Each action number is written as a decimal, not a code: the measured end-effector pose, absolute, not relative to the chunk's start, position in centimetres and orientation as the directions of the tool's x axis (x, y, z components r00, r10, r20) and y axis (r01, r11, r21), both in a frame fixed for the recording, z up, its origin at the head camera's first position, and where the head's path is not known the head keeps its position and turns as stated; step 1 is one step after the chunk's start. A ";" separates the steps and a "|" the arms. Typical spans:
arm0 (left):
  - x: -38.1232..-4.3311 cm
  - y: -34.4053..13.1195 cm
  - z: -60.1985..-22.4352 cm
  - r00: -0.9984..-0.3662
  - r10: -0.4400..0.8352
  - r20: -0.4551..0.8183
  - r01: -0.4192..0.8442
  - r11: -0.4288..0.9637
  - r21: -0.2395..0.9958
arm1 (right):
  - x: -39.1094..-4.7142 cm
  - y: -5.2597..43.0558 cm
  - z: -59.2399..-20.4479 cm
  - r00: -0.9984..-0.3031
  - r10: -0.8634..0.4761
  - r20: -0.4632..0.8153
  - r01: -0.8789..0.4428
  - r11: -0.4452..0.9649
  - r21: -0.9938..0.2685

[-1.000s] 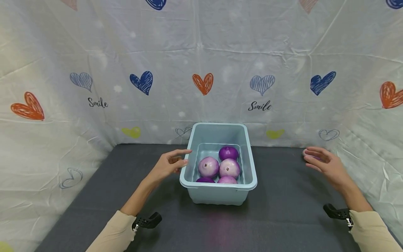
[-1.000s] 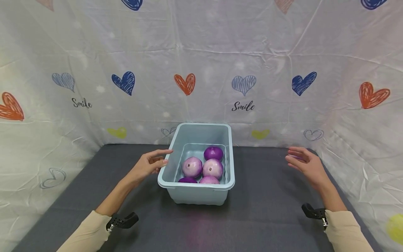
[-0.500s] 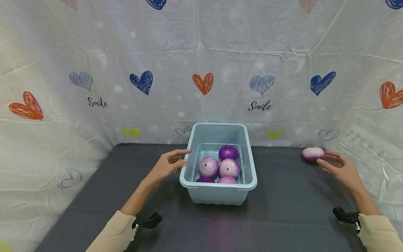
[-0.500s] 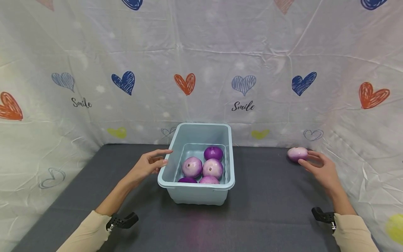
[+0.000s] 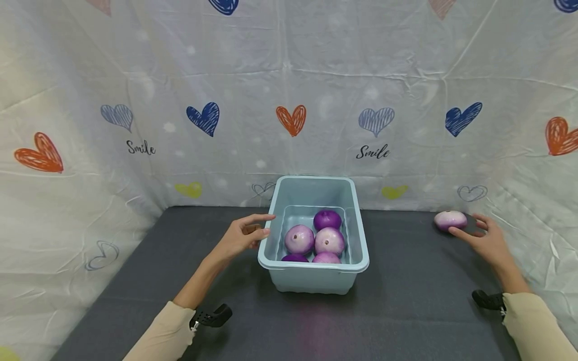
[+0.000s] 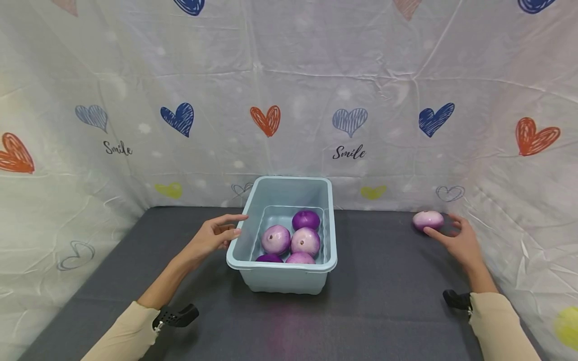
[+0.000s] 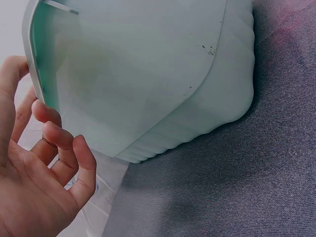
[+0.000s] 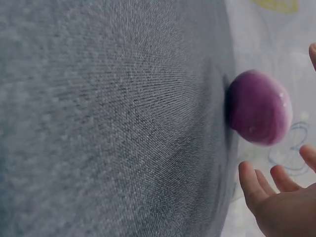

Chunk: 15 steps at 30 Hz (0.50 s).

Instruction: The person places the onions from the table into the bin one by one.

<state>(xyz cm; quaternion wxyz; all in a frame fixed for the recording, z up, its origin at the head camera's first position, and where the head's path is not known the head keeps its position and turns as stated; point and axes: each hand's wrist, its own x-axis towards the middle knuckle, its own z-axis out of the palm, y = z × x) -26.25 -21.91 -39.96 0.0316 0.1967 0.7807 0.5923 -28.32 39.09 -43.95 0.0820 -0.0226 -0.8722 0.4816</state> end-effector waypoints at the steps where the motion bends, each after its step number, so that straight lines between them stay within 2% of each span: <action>1: -26.2 -21.9 -39.9 -0.921 0.345 0.182 0.268 0.223 0.937 | -28.5 39.1 -44.0 -0.986 0.115 0.119 -0.039 0.539 -0.841; 15: -26.1 -21.9 -39.8 -0.924 0.338 0.181 0.276 0.261 0.925 | -31.3 39.5 -44.4 -0.988 0.031 0.152 -0.103 0.599 -0.794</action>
